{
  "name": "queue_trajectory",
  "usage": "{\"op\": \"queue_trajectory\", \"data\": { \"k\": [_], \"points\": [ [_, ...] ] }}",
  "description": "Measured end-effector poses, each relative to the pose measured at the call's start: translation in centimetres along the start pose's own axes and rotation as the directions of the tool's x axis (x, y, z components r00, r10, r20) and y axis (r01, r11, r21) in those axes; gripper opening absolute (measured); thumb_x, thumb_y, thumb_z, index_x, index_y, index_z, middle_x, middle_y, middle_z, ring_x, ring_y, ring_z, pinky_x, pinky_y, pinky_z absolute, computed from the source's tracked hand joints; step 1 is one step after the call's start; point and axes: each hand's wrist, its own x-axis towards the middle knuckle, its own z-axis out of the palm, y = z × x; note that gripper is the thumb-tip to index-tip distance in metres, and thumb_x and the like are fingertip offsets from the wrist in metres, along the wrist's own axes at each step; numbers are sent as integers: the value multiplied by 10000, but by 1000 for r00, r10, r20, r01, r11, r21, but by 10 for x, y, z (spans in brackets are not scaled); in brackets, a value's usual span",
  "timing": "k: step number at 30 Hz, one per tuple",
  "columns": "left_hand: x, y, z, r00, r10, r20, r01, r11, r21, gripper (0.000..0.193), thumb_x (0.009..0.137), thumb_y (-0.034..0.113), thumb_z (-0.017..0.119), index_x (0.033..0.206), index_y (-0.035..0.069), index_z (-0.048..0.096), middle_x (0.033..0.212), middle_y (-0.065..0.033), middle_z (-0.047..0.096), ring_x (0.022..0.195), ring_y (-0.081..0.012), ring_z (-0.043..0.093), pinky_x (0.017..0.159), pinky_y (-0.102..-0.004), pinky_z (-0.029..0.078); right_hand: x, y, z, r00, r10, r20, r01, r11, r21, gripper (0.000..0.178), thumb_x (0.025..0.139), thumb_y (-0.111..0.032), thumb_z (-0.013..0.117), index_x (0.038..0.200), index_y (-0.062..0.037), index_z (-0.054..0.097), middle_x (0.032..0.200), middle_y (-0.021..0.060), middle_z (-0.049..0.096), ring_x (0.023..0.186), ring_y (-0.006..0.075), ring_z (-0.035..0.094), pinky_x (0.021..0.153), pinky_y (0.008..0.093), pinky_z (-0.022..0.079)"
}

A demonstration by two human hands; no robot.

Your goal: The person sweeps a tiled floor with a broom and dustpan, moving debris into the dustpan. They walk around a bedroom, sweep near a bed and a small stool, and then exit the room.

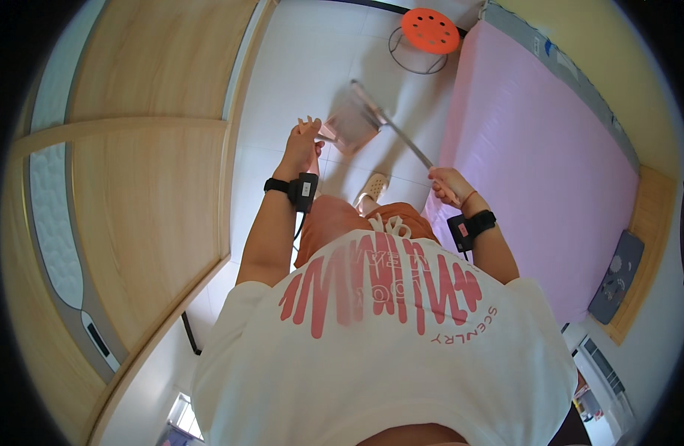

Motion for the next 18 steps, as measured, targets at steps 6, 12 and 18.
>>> {"op": "queue_trajectory", "data": {
  "k": [6,12,18],
  "points": [
    [-5,9,-16,999,32,-38,-33,999,-29,360,813,354,652,938,91,439,763,-27,441,584,-116,494,440,-218,401,42,-19,3,971,-40,-234,59,996,74,197,786,-285,558,747,-114,467,543,29,455,355,128,378,294,244,250],
    [15,36,-34,999,26,47,-29,998,59,326,822,312,643,936,53,483,778,-31,502,567,-116,496,422,-212,383,112,-45,-9,993,60,-100,-38,977,210,349,816,-319,502,558,-97,422,480,81,431,337,176,346,294,283,221],
    [43,39,-46,998,25,57,-29,997,74,345,797,345,664,920,52,532,756,-13,527,555,-98,499,441,-212,413,92,-51,54,994,81,-67,-83,996,-23,219,815,-288,505,723,-97,448,519,49,451,360,135,400,282,242,274]
  ]
}}
